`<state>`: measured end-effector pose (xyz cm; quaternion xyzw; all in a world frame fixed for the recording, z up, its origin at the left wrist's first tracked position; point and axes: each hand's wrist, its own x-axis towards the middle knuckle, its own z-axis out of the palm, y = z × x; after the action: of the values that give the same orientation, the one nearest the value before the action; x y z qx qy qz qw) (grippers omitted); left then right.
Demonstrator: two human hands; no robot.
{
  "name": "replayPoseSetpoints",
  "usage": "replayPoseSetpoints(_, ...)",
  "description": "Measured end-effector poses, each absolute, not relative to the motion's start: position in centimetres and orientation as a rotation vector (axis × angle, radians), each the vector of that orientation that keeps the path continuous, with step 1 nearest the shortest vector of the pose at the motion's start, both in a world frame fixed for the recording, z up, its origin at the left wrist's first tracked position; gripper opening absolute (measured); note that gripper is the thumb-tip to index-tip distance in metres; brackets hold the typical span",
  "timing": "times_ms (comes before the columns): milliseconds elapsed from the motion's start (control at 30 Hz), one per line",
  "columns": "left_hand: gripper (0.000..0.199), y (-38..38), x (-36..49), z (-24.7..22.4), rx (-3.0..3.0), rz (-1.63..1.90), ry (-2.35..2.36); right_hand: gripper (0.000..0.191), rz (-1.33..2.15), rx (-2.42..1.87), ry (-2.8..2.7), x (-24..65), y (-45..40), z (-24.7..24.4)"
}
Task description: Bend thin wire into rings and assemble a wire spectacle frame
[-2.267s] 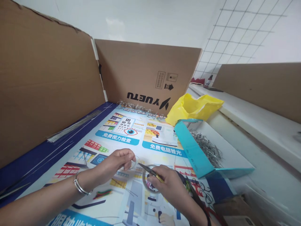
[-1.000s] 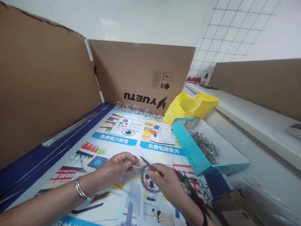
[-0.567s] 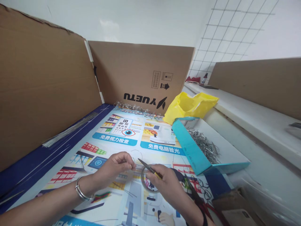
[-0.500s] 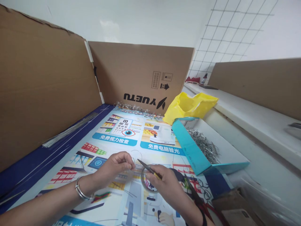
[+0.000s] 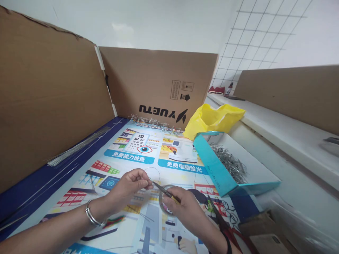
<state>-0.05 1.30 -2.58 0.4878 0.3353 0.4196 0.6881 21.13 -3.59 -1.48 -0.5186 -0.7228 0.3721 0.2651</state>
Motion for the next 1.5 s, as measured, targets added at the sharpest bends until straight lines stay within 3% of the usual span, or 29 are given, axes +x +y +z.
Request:
replayPoseSetpoints(733, 0.008, 1.1, -0.2, -1.9, 1.191, 0.925, 0.779, 0.042, 1.231, -1.327, -1.815, 20.7, -3.8, -1.2)
replayPoseSetpoints(1000, 0.012, 1.6, -0.5, -2.0, 1.146, 0.906, 0.768, 0.041, 1.124, -1.362, -1.887, 21.3, -3.5, -1.3)
replayPoseSetpoints(1333, 0.019, 1.5, -0.5, -2.0, 0.969, 0.912, 0.638, 0.024, 0.891, -1.492, -1.976, 21.0, -3.6, -1.0)
replayPoseSetpoints(1500, 0.018, 0.9, -0.3, -1.4, 0.864, 0.963, 0.587, 0.029, 0.822, -1.453, -2.031, 20.8, -3.9, -0.8)
